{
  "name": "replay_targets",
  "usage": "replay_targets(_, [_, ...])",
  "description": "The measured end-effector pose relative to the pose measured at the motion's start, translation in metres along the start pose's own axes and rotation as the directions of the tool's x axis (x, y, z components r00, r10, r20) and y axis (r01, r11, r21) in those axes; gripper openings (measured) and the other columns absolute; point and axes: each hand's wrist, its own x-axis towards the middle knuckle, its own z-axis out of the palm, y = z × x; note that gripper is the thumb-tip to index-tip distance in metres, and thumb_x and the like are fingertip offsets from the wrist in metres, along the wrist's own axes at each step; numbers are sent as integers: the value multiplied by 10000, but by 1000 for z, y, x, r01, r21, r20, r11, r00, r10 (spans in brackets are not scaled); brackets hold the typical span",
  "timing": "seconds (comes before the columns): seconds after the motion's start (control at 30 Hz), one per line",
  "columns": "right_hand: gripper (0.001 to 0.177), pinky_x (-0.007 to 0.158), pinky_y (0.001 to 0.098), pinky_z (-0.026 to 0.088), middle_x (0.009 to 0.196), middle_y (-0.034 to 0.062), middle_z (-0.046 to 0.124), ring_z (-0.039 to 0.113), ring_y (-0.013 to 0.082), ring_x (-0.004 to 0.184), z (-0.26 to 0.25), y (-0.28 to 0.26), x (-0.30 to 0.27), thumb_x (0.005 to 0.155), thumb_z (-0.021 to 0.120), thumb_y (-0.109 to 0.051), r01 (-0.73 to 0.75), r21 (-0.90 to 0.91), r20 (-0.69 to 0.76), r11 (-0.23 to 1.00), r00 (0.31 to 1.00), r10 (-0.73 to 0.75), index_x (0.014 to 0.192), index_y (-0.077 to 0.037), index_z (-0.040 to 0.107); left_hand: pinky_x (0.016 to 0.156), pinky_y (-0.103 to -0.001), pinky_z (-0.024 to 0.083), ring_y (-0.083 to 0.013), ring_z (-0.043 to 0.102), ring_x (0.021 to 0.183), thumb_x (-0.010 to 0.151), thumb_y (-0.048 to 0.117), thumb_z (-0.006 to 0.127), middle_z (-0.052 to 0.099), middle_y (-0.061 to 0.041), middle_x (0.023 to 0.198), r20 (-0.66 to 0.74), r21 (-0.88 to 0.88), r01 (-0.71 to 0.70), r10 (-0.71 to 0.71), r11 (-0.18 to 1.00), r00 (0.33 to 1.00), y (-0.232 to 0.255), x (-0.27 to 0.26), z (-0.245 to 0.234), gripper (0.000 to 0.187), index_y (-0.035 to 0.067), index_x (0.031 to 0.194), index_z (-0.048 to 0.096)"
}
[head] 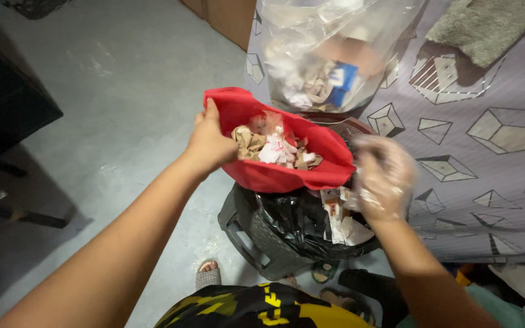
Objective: The person empties a red reusable bag into a black trash bin, then transfers the contents into a clear plastic bag. They then pick up a blue reusable bag and remove a ketchup packet and other items, placing them into the trash bin.
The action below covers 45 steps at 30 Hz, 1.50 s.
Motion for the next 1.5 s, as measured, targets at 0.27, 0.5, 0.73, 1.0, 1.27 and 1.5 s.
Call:
replay_targets(0.27, [350,652,482,514,894,256,731,697,397,725,112,60,59,971,633,-366,-147,-610,462,779,733,500,981,-42,765,1072,-370,459,-424,515,1305,584,315,922,326,-309,1530,123,115,-216,202,970,972,-5,-12,2,1299,-98,1539,145])
replay_targets(0.5, [406,765,455,574,892,213,740,757,333,798,163,93,71,993,521,-342,-153,-774,451,614,548,704,923,-29,769,1078,-374,467,-435,542,1296,585,262,888,308,-277,1583,170,124,-231,208,965,963,10,-21,-1,1246,-79,1564,198])
replay_targets(0.73, [291,878,482,567,1113,213,714,698,373,1042,169,37,13,803,640,-215,550,-596,787,584,546,288,1000,-48,775,1072,-375,461,-437,490,1339,526,102,804,310,-231,1597,190,124,-161,136,979,972,5,-22,-3,1226,-51,1573,185])
replay_targets(1.0, [401,848,483,599,1013,203,768,769,362,916,116,-68,24,881,553,-265,-353,-672,478,650,464,746,1256,-239,693,1101,-379,443,-454,482,1358,578,109,767,326,-263,1582,149,79,-185,172,980,974,2,-19,0,1148,-59,1568,209])
replay_targets(1.27, [379,883,466,578,1145,187,718,707,345,1029,86,-32,61,898,571,-284,314,-795,606,520,457,651,1248,-183,674,1116,-377,421,-449,461,1379,602,156,795,305,-310,1571,113,22,-243,239,970,964,7,-6,-9,1143,-104,1546,206])
replay_targets(1.5, [388,946,447,539,1261,192,666,636,321,1157,174,-18,66,908,586,-333,479,-344,827,808,561,20,1206,-101,678,1121,-407,403,-477,449,1353,587,125,795,354,-257,1563,77,23,-295,292,955,953,10,-9,-6,1117,-70,1546,256])
